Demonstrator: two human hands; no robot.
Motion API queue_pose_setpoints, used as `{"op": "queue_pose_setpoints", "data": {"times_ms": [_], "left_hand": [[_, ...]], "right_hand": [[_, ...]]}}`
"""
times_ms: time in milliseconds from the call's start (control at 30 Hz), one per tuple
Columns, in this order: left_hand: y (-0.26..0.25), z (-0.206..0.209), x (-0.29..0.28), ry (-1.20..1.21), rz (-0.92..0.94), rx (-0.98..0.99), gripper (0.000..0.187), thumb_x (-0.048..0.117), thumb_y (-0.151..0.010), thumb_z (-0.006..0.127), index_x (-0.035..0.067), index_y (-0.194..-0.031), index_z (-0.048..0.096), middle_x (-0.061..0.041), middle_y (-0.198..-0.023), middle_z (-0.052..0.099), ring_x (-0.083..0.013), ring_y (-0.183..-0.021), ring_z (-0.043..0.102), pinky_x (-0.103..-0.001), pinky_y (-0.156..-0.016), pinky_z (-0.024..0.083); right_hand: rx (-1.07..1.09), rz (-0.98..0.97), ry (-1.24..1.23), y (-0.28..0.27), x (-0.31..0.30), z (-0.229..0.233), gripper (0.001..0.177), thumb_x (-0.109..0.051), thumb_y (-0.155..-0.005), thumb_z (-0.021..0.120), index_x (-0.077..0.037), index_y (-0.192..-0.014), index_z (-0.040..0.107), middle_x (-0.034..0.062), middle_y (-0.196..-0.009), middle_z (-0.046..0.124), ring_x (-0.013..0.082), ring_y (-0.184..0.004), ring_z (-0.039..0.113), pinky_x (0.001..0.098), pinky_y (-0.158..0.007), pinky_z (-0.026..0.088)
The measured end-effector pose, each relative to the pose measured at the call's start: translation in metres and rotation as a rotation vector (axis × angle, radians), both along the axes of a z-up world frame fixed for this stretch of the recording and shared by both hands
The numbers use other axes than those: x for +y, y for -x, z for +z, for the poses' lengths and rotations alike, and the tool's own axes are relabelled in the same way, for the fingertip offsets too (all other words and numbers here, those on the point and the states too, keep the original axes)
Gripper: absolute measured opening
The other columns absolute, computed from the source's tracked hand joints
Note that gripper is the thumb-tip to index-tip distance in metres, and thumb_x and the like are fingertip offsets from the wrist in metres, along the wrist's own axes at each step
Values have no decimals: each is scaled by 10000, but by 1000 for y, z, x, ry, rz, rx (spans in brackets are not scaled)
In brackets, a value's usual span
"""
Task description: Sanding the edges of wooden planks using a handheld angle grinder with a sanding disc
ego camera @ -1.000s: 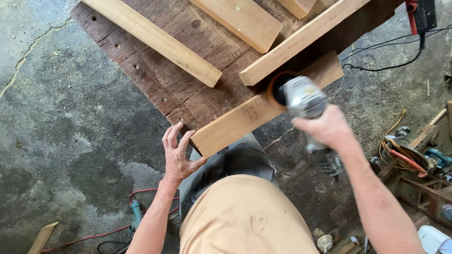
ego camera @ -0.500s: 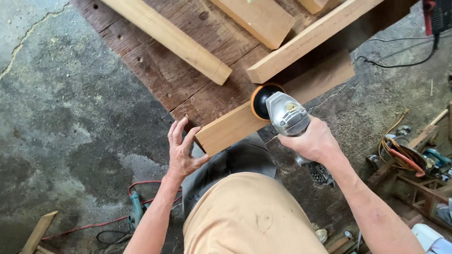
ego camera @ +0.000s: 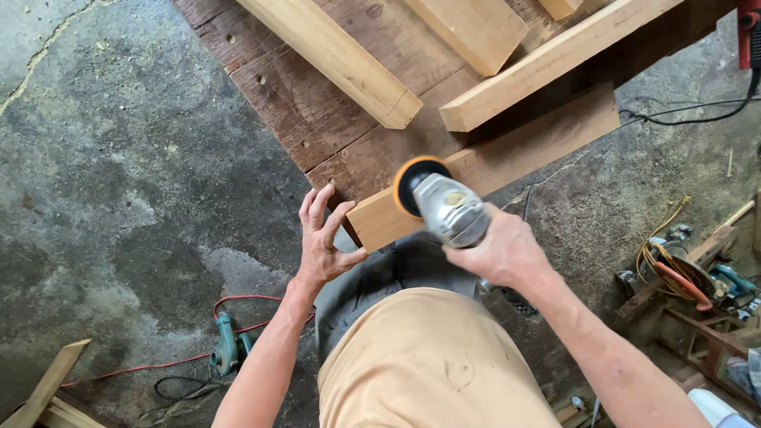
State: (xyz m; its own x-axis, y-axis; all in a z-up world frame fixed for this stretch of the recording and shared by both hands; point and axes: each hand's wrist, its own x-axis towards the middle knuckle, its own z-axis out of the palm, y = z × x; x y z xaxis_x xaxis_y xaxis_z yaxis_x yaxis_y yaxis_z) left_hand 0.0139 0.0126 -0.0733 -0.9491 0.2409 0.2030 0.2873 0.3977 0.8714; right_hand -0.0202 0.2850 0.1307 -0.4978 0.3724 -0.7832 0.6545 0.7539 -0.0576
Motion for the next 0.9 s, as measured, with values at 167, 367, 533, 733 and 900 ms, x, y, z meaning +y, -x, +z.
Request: {"op": "queue_pose_setpoints", "data": {"times_ms": [167, 367, 533, 733, 900], "left_hand": [[0, 2, 0, 4, 4, 16, 835, 527, -617, 932, 194, -1331, 656, -124, -1566, 427, -476, -1439, 342, -605, -1212, 288], [-1, -4, 0, 13, -14, 10, 821, 590, -656, 891, 190, -1333, 653, -134, -1573, 430, -460, -1448, 344, -598, -1225, 262], [-3, -4, -1, 7, -1, -12, 855, 615, -631, 897, 194, -1336, 661, -140, -1564, 442, -457, -1446, 344, -607, -1222, 270], [-1, 1, -2, 33, -3, -26, 833, 544, -620, 927, 214, -1337, 660, -116, -1564, 440, -459, -1433, 363, -607, -1212, 294], [-2, -2, -3, 55, -6, -16, 832, 541, -623, 926, 213, -1338, 657, -114, -1565, 444, -459, -1436, 371, -604, -1209, 307]], "right_hand": [[-55, 152, 59, -2, -37, 2, 720, -563, -557, 847, -104, -1093, 705, 213, -1013, 769, 404, -1054, 725, 523, -919, 586], [-75, 222, 74, -7, -23, -3, 751, -625, -560, 803, -122, -1101, 670, 209, -1014, 764, 415, -1054, 725, 509, -916, 584], [-73, 114, 27, -3, 5, 3, 744, -621, -562, 801, -122, -1099, 678, 219, -1022, 761, 412, -1087, 709, 520, -924, 571], [1, -68, -1, -3, 43, 1, 736, -571, -502, 881, -135, -1075, 733, 191, -1019, 775, 375, -1094, 714, 486, -909, 568], [44, -126, -37, 0, 64, 1, 700, -554, -499, 899, -131, -1034, 745, 190, -969, 776, 375, -1040, 730, 499, -884, 579]]}}
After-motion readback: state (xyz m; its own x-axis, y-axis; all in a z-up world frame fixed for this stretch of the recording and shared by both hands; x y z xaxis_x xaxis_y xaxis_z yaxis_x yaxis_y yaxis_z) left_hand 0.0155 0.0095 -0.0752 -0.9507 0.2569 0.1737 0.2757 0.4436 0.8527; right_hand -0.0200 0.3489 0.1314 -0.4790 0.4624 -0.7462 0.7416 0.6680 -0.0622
